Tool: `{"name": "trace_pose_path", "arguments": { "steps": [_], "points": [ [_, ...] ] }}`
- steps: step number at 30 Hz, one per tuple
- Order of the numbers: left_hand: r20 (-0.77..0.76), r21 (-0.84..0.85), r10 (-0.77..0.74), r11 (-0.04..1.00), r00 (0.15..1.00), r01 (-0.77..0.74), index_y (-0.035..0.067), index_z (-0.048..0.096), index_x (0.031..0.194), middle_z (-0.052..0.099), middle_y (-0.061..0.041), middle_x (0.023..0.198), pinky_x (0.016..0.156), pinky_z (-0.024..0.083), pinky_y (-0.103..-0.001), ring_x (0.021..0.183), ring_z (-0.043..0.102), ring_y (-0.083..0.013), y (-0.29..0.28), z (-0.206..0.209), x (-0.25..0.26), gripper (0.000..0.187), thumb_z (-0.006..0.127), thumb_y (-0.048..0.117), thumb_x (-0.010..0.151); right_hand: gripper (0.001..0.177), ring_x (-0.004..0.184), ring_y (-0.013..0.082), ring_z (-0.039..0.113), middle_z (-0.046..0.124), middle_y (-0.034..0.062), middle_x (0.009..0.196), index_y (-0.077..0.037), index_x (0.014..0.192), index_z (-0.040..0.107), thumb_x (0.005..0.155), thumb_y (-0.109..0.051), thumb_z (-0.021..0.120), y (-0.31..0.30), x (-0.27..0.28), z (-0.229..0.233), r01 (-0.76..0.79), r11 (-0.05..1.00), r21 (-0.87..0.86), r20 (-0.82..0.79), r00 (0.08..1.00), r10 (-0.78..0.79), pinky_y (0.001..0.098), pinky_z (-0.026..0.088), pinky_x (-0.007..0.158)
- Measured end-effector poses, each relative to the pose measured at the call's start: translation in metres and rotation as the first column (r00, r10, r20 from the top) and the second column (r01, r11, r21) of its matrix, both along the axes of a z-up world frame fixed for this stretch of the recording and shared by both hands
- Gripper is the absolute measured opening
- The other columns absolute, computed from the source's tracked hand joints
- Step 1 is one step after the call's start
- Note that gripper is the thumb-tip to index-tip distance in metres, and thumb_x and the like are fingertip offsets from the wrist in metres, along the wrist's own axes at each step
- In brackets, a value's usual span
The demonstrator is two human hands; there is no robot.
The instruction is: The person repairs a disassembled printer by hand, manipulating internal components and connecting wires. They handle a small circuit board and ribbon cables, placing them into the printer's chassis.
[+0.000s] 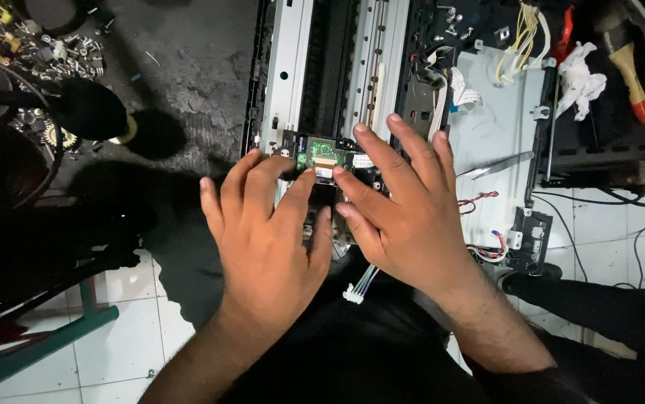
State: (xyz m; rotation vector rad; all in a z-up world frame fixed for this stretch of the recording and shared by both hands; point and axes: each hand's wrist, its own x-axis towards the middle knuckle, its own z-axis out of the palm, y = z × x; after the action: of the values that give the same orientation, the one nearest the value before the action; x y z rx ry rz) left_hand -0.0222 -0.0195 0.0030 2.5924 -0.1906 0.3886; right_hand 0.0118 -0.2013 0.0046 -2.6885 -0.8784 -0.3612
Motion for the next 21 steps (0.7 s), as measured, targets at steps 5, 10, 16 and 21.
{"name": "trace_pose_path", "arguments": {
  "steps": [5, 10, 16, 21],
  "points": [
    [0.015, -0.013, 0.016, 1.000, 1.000, -0.016, 0.010, 0.061, 0.129, 0.056, -0.016, 0.138, 0.104, 0.032, -0.073, 0.135, 0.050, -0.0426, -0.006, -0.004, -0.007, 0.045, 0.074, 0.023, 0.088, 0.035, 0.143, 0.0433, 0.044, 0.053, 0.0148, 0.152, -0.019, 0.126, 0.073, 0.094, -0.030, 0.078, 0.004, 0.001, 0.005, 0.010, 0.998, -0.059, -0.021, 1.000, -0.011, 0.0711, 0.033, 0.113],
    [-0.034, 0.000, 0.021, 1.000, 0.999, -0.021, 0.009, 0.059, 0.134, 0.053, -0.017, 0.142, 0.104, 0.031, -0.073, 0.138, 0.047, -0.0429, -0.010, -0.002, -0.010, 0.051, 0.072, 0.025, 0.088, 0.041, 0.144, 0.0426, 0.043, 0.050, 0.0146, 0.154, -0.020, 0.131, 0.069, 0.092, -0.033, 0.077, 0.004, 0.002, 0.006, 0.013, 0.993, -0.117, -0.050, 0.999, -0.019, 0.0742, 0.037, 0.108],
    [-0.079, -0.082, 0.027, 0.996, 0.996, -0.034, 0.011, 0.058, 0.135, 0.050, -0.015, 0.142, 0.104, 0.029, -0.080, 0.143, 0.041, -0.0438, -0.012, -0.001, -0.009, 0.052, 0.068, 0.024, 0.086, 0.045, 0.146, 0.0431, 0.041, 0.050, 0.0145, 0.155, -0.022, 0.137, 0.061, 0.094, -0.027, 0.075, 0.000, 0.004, 0.005, -0.016, 0.996, -0.087, -0.111, 0.994, 0.006, 0.0731, 0.034, 0.112],
    [-0.115, -0.227, -0.004, 0.974, 0.993, -0.023, 0.009, 0.057, 0.133, 0.045, -0.013, 0.142, 0.110, 0.027, -0.075, 0.148, 0.032, -0.0446, -0.010, -0.005, -0.008, 0.054, 0.064, 0.021, 0.081, 0.053, 0.147, 0.0425, 0.041, 0.049, 0.0127, 0.157, -0.023, 0.142, 0.059, 0.093, -0.025, 0.078, -0.001, 0.005, 0.003, -0.028, 0.997, -0.075, -0.121, 0.992, 0.018, 0.0737, 0.034, 0.113]
  ]
}}
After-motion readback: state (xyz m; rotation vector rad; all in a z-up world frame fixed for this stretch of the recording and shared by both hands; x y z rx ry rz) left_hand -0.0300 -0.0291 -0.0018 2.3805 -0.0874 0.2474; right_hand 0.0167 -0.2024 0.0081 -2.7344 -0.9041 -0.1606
